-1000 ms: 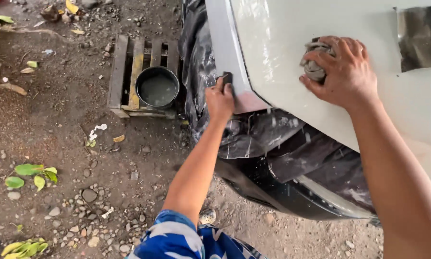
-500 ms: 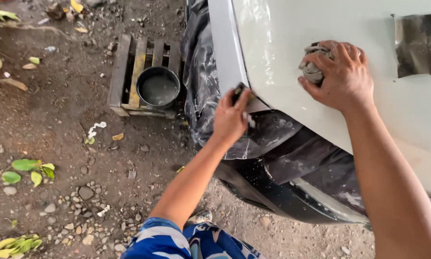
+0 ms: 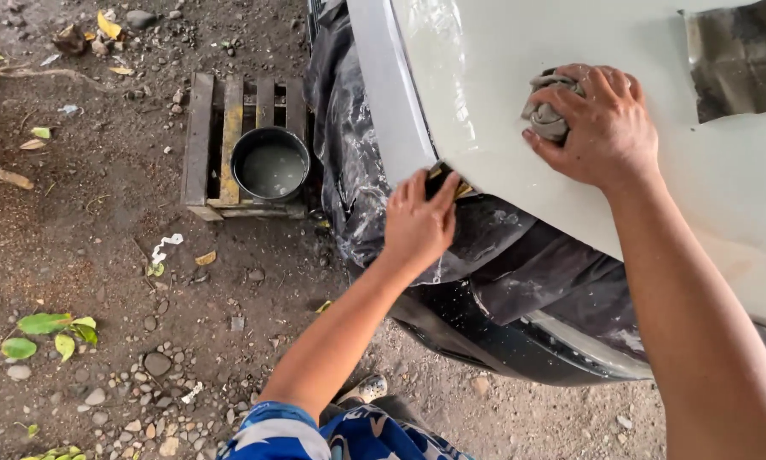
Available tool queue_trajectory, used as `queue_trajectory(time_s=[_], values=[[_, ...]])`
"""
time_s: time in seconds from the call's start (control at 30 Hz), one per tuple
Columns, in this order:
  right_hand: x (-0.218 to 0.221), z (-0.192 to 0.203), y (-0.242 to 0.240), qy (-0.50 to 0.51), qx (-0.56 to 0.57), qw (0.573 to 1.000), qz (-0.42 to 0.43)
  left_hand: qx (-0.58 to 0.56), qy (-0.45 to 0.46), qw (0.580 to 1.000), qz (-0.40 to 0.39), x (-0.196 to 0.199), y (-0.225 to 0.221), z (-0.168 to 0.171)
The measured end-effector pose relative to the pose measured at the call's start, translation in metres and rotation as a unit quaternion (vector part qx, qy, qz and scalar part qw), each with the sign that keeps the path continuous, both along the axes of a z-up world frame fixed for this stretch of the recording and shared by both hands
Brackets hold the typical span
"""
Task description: Wet sanding the corner of a white car bumper using sandpaper and water.
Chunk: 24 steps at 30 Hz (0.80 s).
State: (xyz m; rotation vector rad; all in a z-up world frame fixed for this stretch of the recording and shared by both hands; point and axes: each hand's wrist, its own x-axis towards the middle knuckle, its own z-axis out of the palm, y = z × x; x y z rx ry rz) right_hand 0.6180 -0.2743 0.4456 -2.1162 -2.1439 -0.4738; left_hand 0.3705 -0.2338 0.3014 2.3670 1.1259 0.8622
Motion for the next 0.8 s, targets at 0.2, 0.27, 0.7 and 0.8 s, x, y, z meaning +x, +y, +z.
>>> queue_trajectory(time_s=[0.2,0.27,0.7,0.8], values=[[0.013,-0.013,-0.004,-0.027,-0.002,0.999,0.024,0.016,-0.05,0.995,0.089,-0.003,-0.006,0.006],[0.014,-0.012,-0.001,-0.013,0.018,0.999,0.04,0.092,-0.077,0.993,-0.008,0.001,-0.028,0.018],[0.025,-0.018,0.002,-0.001,0.031,0.996,0.08,-0.015,0.01,0.992,0.124,0.018,-0.032,-0.007],[0.028,-0.023,0.004,-0.02,0.045,0.994,0.102,0.059,-0.008,0.993,0.106,0.021,-0.041,-0.016]])
